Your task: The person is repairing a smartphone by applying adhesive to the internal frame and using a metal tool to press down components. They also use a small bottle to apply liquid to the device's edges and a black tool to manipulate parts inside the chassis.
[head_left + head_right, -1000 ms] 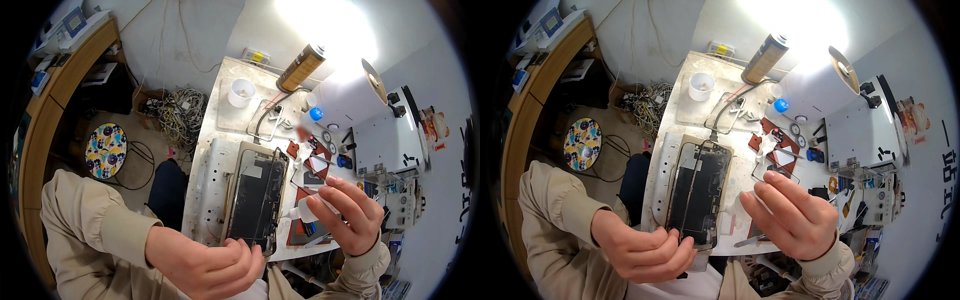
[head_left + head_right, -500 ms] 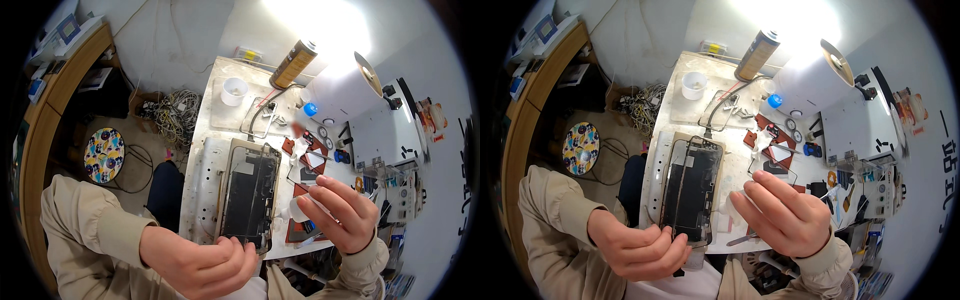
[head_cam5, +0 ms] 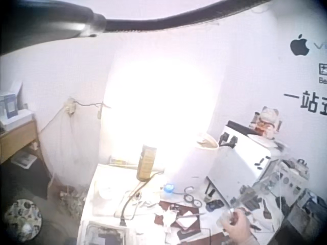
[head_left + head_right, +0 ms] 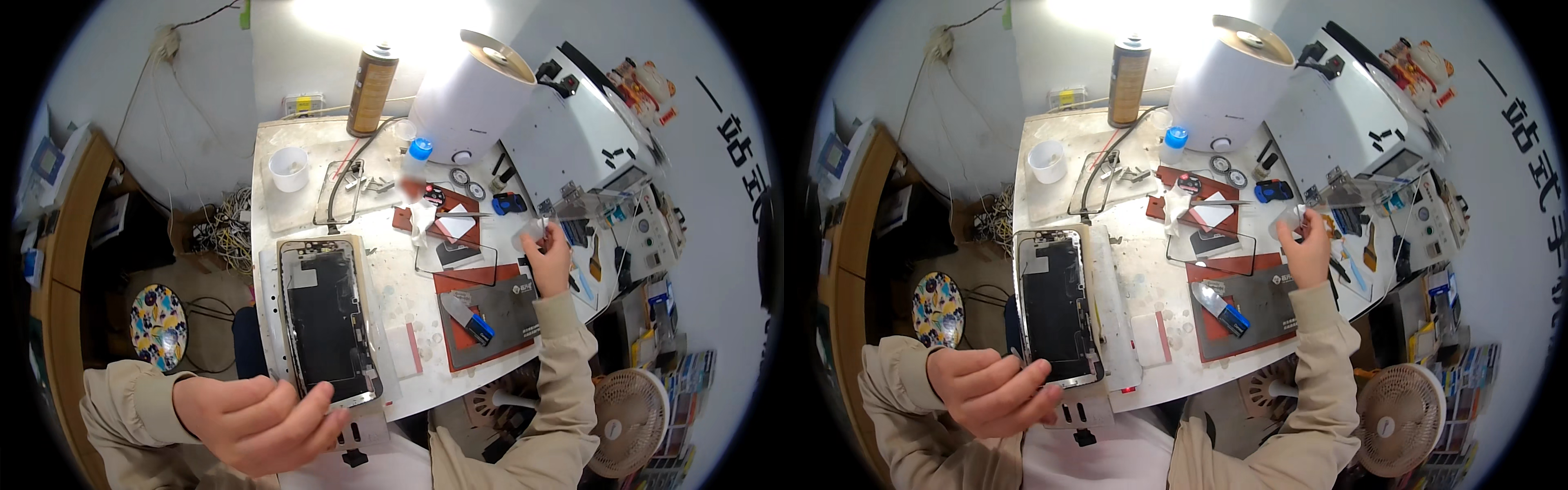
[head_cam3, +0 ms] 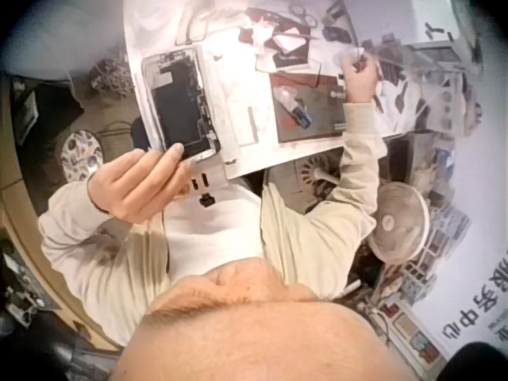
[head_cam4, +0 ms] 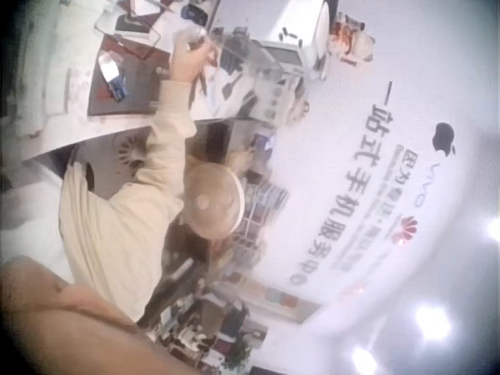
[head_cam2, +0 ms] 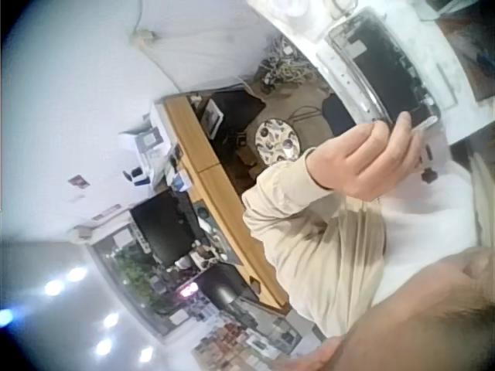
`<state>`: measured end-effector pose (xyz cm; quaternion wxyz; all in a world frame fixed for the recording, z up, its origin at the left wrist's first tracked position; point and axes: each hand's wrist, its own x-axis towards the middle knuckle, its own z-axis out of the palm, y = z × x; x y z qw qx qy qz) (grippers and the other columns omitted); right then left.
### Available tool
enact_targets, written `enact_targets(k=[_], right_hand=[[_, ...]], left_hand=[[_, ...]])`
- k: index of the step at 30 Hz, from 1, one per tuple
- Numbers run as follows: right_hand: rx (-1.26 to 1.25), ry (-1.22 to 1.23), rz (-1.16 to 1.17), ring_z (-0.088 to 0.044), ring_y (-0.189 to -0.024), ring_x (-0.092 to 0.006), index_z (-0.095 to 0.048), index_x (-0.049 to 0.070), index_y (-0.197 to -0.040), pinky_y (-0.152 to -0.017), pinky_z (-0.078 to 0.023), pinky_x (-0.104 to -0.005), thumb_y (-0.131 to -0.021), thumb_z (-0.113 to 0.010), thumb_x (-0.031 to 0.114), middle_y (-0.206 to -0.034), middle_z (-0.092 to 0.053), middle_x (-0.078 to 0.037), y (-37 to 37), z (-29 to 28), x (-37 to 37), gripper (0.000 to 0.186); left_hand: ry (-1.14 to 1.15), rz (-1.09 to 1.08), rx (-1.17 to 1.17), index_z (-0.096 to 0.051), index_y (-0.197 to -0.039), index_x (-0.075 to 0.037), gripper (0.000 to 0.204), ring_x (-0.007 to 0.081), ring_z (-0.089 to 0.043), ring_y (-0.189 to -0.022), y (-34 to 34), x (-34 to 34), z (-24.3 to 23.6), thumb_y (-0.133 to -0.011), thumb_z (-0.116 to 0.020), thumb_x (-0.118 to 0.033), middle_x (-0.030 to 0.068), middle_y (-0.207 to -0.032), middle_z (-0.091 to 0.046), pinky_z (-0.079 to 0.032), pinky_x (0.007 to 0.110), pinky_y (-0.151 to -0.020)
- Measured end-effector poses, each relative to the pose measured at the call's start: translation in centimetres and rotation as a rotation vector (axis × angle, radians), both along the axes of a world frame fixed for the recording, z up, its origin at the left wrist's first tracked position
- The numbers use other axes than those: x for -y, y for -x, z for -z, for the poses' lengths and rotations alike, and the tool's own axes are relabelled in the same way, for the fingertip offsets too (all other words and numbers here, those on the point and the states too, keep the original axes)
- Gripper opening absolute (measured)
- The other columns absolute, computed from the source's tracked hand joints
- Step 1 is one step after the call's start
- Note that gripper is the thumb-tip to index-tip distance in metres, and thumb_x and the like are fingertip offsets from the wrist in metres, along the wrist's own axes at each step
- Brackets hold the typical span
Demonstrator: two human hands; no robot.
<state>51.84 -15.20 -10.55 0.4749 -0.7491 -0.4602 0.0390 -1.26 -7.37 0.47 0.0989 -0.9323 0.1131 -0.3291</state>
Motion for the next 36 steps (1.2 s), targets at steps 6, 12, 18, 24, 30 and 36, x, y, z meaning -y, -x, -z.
enact_targets(k=[6, 12, 18, 24, 30, 36], right_hand=[[0.083, 0.165, 0.168, -0.077, -0.103, -0.0284, -0.062, -0.002, -0.134, -0.089, -0.060, -0.0396, -0.086, -0.087, 0.029, -0.122, -0.074, -0.019, -1.4, 4.5, -1.8, 0.062], [0.106, 0.139, 0.255, -0.072, -0.107, -0.0248, -0.058, 0.001, -0.145, -0.093, -0.057, -0.0382, -0.087, -0.087, 0.027, -0.134, -0.069, -0.017, 1.3, 2.9, -0.3, 0.069], [-0.033, -0.132, 0.186, -0.065, -0.106, -0.0170, -0.057, 0.002, -0.148, -0.099, -0.052, -0.0331, -0.102, -0.071, 0.010, -0.131, -0.067, -0.013, 7.5, 0.8, 7.3, 0.049], [-0.180, -0.280, 0.304, -0.060, -0.117, -0.0163, -0.055, 0.001, -0.150, -0.101, -0.050, -0.0292, -0.107, -0.061, 0.004, -0.131, -0.066, -0.010, 13.2, 2.8, 13.0, 0.044], [-0.158, -0.329, 0.344, -0.061, -0.114, -0.0178, -0.054, 0.000, -0.150, -0.102, -0.050, -0.0320, -0.107, -0.060, 0.005, -0.130, -0.066, -0.012, 13.2, 4.8, 14.2, 0.044], [-0.159, -0.292, 0.344, -0.061, -0.115, -0.0181, -0.053, 0.000, -0.151, -0.104, -0.049, -0.0327, -0.108, -0.059, 0.006, -0.133, -0.066, -0.012, 13.3, 5.4, 14.6, 0.044]], left_hand=[[0.167, -0.150, -0.068, -0.080, -0.105, -0.008, 0.021, 0.0163, -0.061, -0.074, -0.3, -2.0, -3.5, -0.086, -0.080, -0.018, 0.0044, -0.101, -0.076, -0.048, 0.030, -0.063], [0.397, -0.090, -0.356, -0.080, -0.104, -0.013, 0.017, 0.0235, -0.064, -0.092, -6.6, -7.1, -6.7, -0.087, -0.084, -0.015, 0.0004, -0.101, -0.075, -0.053, 0.038, -0.081], [0.607, 0.113, -0.706, -0.080, -0.117, -0.016, 0.024, 0.0203, -0.060, -0.100, -9.6, -9.2, -6.0, -0.093, -0.081, -0.020, -0.0035, -0.104, -0.075, -0.047, 0.038, -0.094], [0.702, 0.160, -0.884, -0.079, -0.125, -0.018, 0.030, 0.0168, -0.058, -0.100, -10.7, -9.3, -5.8, -0.095, -0.080, -0.022, -0.0078, -0.103, -0.077, -0.038, 0.037, -0.097], [0.669, 0.139, -0.932, -0.079, -0.126, -0.018, 0.032, 0.0177, -0.058, -0.105, -11.1, -8.6, -6.0, -0.094, -0.080, -0.021, -0.0062, -0.104, -0.075, -0.037, 0.039, -0.099], [0.553, 0.122, -0.943, -0.079, -0.110, -0.018, 0.017, 0.0205, -0.056, -0.110, -11.4, -8.8, -6.2, -0.094, -0.080, -0.022, -0.0044, -0.112, -0.068, -0.037, 0.039, -0.099]])
